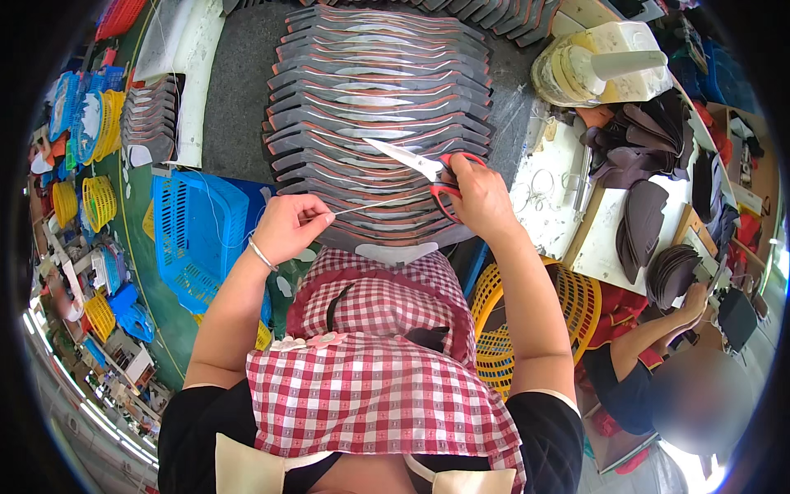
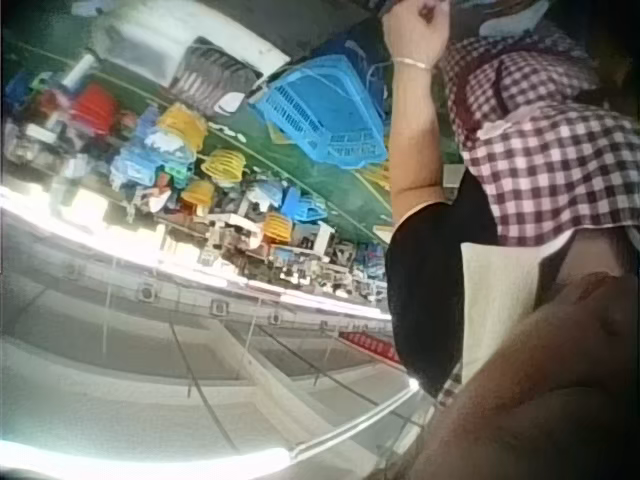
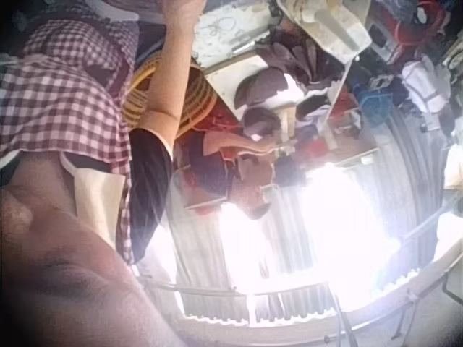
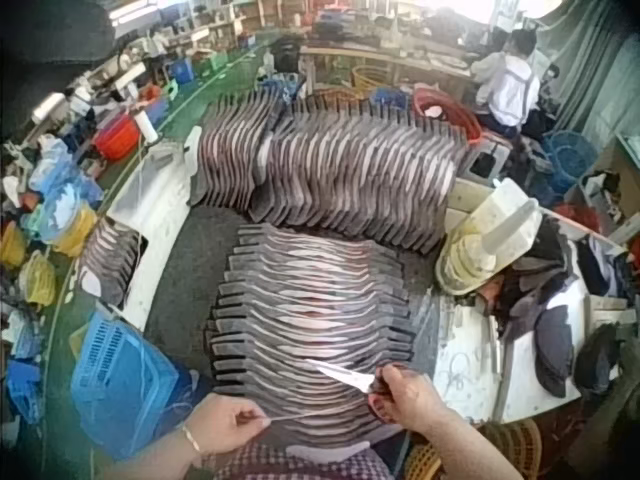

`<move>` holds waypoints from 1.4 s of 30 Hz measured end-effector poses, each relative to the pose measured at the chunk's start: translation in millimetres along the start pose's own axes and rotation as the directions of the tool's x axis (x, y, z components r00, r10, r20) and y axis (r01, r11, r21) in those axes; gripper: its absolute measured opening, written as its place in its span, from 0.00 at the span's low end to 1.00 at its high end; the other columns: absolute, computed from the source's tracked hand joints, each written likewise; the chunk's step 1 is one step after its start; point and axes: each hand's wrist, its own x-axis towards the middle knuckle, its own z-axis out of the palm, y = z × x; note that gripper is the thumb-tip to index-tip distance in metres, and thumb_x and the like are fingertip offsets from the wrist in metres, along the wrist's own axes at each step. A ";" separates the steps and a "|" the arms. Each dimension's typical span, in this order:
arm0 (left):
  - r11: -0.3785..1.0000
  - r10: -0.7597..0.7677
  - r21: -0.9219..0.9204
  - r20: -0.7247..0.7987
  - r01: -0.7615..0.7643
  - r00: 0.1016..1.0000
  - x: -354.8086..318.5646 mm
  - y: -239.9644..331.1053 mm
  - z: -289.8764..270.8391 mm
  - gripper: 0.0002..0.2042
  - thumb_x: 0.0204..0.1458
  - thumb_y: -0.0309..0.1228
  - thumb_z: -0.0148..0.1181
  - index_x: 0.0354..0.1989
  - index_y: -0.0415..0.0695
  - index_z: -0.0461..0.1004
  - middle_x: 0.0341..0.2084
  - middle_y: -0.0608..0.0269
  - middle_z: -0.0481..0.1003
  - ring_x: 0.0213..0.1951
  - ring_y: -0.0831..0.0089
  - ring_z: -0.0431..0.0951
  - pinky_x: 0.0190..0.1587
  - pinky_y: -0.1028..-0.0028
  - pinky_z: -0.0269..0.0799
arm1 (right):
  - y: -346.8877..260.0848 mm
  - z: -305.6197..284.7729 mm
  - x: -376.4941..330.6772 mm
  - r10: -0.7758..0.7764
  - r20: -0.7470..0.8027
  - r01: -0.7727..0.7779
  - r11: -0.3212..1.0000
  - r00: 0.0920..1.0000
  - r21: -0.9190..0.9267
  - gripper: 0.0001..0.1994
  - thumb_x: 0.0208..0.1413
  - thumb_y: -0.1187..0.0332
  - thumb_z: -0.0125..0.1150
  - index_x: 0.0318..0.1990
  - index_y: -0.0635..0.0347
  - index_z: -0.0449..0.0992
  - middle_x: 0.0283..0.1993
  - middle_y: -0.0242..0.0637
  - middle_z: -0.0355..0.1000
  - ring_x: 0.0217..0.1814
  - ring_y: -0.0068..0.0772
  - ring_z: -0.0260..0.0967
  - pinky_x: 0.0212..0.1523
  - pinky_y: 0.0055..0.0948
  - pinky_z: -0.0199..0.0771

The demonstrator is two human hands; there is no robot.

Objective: Trimming excess thread from shoe components using scissors.

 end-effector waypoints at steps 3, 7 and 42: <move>0.983 0.133 0.144 -0.150 -0.111 0.980 3.6 3.4 -8.5 0.08 0.51 0.32 0.66 0.28 0.40 0.79 0.21 0.59 0.79 0.23 0.73 0.80 0.28 0.75 0.72 | 3.0 2.7 3.1 -0.040 0.016 0.041 0.997 0.999 -0.063 0.19 0.42 0.79 0.66 0.41 0.61 0.65 0.33 0.45 0.75 0.37 0.55 0.73 0.35 0.46 0.73; 0.935 0.137 0.351 -0.221 -0.053 0.966 15.1 13.3 -24.1 0.13 0.49 0.40 0.67 0.23 0.42 0.77 0.20 0.55 0.79 0.25 0.60 0.81 0.29 0.68 0.75 | 4.4 1.7 7.3 -0.109 0.036 0.114 0.978 0.993 -0.174 0.20 0.39 0.79 0.67 0.41 0.59 0.66 0.33 0.41 0.73 0.38 0.52 0.73 0.35 0.42 0.74; 0.981 0.145 -0.128 -0.016 -0.146 0.989 -8.6 14.9 36.7 0.08 0.54 0.30 0.65 0.35 0.37 0.80 0.24 0.63 0.80 0.28 0.82 0.79 0.33 0.78 0.75 | -20.7 -0.1 -29.0 -0.003 -0.065 0.005 1.000 0.998 0.031 0.20 0.39 0.79 0.66 0.42 0.62 0.69 0.31 0.45 0.75 0.35 0.55 0.74 0.34 0.44 0.75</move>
